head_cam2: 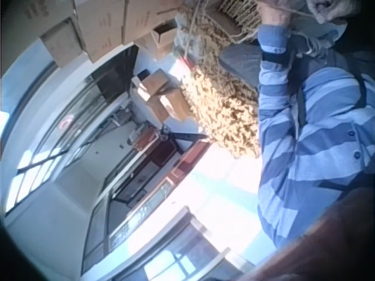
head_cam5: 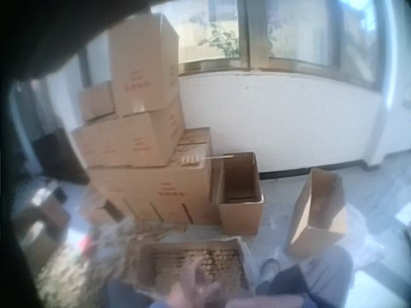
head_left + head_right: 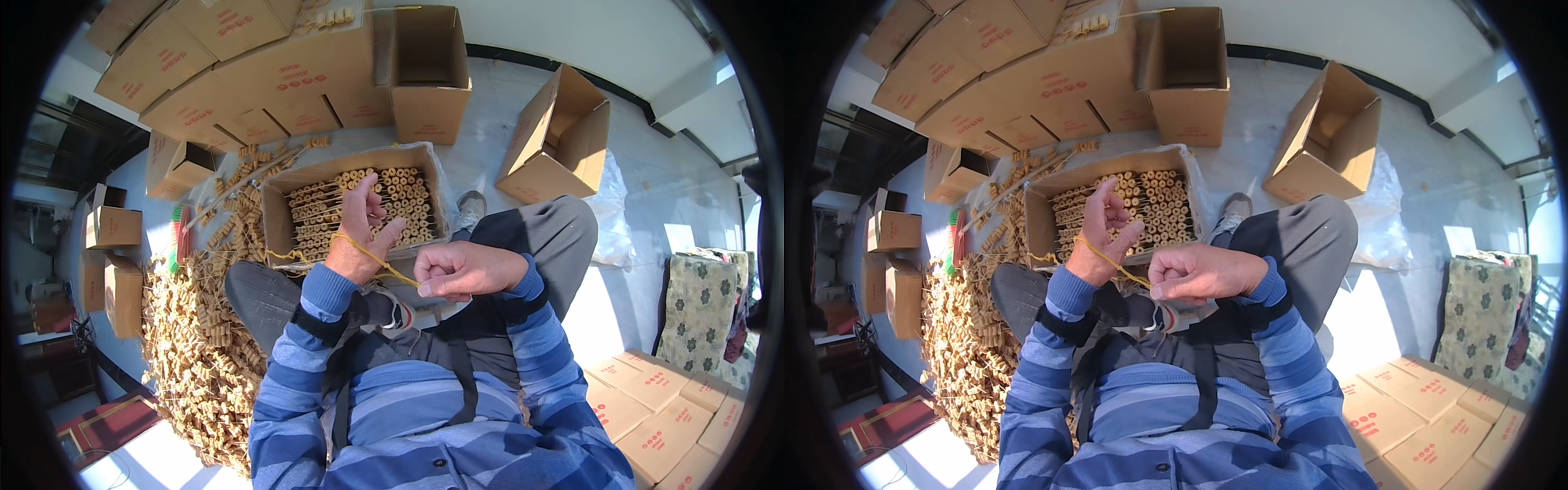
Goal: The person assembles small ring-shaped snacks onto wooden skewers, gathers them into bundles, and places them into a cardboard box. The person then covers the box with a plastic sheet and uses a broom to sweep loose snacks on the floor.
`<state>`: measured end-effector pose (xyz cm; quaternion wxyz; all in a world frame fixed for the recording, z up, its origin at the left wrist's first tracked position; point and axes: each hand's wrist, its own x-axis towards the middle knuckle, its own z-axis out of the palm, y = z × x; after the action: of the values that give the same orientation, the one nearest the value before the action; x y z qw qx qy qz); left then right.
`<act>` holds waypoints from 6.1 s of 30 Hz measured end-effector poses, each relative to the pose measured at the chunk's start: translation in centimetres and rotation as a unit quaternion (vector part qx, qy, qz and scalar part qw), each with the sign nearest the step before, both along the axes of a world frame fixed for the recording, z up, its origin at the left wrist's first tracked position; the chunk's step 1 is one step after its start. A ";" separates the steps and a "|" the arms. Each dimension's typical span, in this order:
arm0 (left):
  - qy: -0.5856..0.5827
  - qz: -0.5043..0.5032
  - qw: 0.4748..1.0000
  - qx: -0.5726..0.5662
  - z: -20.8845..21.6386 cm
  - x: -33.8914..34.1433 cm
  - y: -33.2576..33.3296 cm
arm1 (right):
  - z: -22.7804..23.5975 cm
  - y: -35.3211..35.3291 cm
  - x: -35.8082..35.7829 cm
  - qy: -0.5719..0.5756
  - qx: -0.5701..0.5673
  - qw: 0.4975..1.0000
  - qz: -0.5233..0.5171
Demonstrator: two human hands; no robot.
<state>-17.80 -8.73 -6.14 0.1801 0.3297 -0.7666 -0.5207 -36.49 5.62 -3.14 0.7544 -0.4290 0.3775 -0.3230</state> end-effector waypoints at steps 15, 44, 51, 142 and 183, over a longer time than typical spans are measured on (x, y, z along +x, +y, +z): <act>0.339 0.114 0.808 0.469 5.9 32.1 9.9 | -2.0 0.3 6.8 0.271 -0.131 0.937 0.178; -0.082 0.007 0.992 0.101 0.0 6.0 -7.3 | -16.9 -6.6 -9.4 -0.059 0.174 0.870 -0.457; -0.118 -0.087 0.938 -0.313 -1.7 -4.7 -6.0 | -8.1 -6.4 -7.5 -0.123 -0.007 0.945 -0.303; -0.062 -0.028 0.991 -0.118 -9.0 -4.2 0.8 | -6.9 -7.3 -1.9 -0.007 0.049 0.896 -0.441; -0.232 -0.018 0.966 -0.111 -14.6 0.3 -16.2 | -6.3 -15.5 1.5 0.723 -0.224 0.650 0.059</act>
<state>-17.55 -24.93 -20.74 0.0231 0.4055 -0.8465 -0.3443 -35.00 -9.90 -9.44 0.1405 -0.7043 0.6933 0.0601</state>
